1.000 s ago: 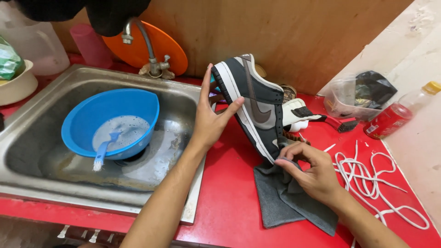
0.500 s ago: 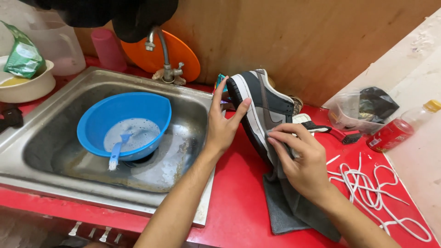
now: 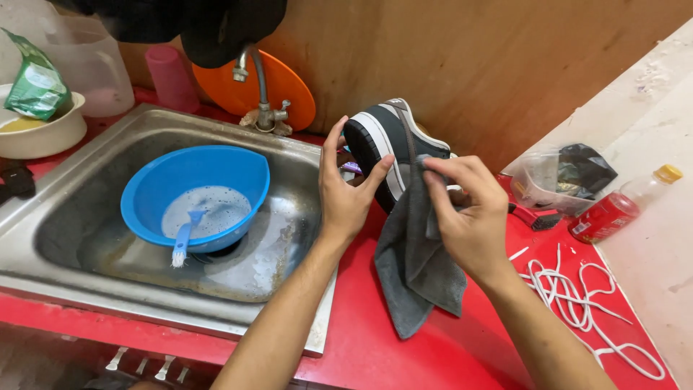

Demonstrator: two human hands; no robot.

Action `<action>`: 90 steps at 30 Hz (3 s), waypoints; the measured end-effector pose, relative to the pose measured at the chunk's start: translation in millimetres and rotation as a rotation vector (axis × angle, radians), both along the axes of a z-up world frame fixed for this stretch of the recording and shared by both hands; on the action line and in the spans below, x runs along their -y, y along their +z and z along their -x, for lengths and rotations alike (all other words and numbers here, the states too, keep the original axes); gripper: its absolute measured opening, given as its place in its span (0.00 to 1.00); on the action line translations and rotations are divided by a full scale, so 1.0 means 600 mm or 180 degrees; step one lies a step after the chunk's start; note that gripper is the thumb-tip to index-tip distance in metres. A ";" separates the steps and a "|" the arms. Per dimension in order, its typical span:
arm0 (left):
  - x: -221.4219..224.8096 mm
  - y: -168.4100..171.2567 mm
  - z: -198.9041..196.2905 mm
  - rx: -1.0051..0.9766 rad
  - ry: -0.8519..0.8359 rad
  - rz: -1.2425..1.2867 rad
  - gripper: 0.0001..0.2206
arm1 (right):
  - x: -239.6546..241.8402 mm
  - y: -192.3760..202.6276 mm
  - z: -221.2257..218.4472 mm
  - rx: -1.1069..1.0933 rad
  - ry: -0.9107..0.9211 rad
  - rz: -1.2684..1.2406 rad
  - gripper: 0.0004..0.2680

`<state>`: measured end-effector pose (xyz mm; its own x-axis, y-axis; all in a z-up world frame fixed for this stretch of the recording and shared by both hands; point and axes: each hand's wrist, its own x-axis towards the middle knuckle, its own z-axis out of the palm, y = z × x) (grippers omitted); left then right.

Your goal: The person is finishing the restoration of a shoe by wiping it down with a cloth and using a brush to clean it.

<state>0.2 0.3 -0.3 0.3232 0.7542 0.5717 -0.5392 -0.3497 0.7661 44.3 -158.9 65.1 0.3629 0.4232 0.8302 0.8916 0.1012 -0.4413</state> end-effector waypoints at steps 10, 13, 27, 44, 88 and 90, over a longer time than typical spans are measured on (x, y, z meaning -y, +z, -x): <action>-0.010 -0.003 -0.003 -0.0079 0.0209 0.0064 0.38 | -0.025 -0.088 -0.047 0.2044 -0.0820 0.0834 0.03; -0.007 -0.004 -0.004 -0.0107 0.0318 0.0061 0.38 | -0.004 -0.083 -0.038 0.1989 -0.0783 0.1259 0.04; -0.004 0.000 -0.002 -0.0089 0.0409 -0.0110 0.38 | 0.010 -0.050 -0.034 0.1091 -0.0650 0.1909 0.06; -0.009 0.002 0.007 -0.0293 0.0331 -0.0088 0.38 | 0.077 -0.112 -0.108 0.0455 -0.0305 0.1266 0.03; 0.076 0.016 0.012 0.0709 0.0253 -0.2629 0.36 | 0.103 -0.066 -0.047 0.1236 -0.0193 -0.0864 0.03; 0.076 0.015 0.010 0.0722 0.0218 -0.2842 0.35 | 0.107 -0.061 -0.050 0.1259 -0.0226 -0.0972 0.02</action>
